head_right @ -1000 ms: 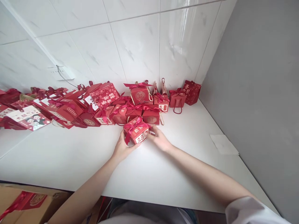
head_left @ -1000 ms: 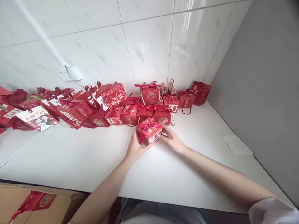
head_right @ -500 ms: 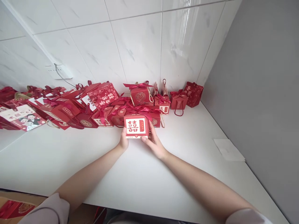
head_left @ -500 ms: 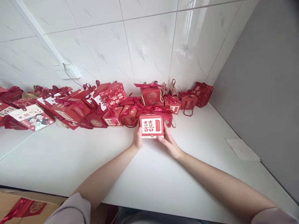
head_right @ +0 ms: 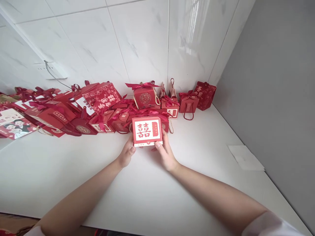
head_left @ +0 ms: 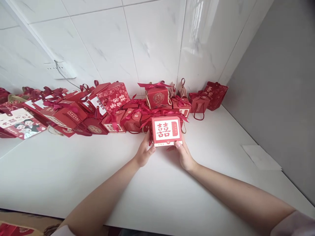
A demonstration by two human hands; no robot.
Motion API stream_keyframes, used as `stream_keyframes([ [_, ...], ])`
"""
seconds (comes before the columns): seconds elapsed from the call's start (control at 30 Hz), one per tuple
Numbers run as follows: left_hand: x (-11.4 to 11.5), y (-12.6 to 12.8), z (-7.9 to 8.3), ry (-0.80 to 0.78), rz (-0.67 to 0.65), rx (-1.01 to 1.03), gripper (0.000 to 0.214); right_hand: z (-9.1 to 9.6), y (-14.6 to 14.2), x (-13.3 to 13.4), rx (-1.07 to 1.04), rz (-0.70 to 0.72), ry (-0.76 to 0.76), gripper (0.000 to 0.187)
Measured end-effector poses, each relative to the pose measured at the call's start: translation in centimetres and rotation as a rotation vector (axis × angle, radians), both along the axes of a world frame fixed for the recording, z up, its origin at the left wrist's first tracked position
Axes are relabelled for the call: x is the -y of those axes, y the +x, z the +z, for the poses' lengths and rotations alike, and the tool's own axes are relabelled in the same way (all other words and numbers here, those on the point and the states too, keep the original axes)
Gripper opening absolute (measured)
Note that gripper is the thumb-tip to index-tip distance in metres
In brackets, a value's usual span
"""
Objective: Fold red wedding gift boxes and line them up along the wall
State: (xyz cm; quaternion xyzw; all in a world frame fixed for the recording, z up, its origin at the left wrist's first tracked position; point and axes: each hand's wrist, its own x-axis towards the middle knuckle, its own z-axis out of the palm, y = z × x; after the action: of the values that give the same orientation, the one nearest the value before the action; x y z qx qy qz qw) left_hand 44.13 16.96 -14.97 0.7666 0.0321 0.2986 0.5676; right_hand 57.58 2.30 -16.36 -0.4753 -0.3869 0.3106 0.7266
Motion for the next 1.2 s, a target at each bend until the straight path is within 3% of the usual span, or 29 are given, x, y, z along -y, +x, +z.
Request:
stream_keyframes([
  [0.67, -0.58, 0.13, -0.78, -0.043, 0.112, 0.022, 0.085, 0.44, -0.33, 0.33, 0.055, 0.004, -0.033, 0.056],
  [0.97, 0.03, -0.12, -0.22, 0.147, 0.255, 0.042, 0.072, 0.03, -0.24, 0.25, 0.068, 0.007, -0.062, 0.056],
  [1.2, -0.04, -0.15, -0.31, 0.188, 0.281, 0.034, 0.071, 0.24, -0.24, 0.25, 0.051, 0.025, -0.044, 0.055],
])
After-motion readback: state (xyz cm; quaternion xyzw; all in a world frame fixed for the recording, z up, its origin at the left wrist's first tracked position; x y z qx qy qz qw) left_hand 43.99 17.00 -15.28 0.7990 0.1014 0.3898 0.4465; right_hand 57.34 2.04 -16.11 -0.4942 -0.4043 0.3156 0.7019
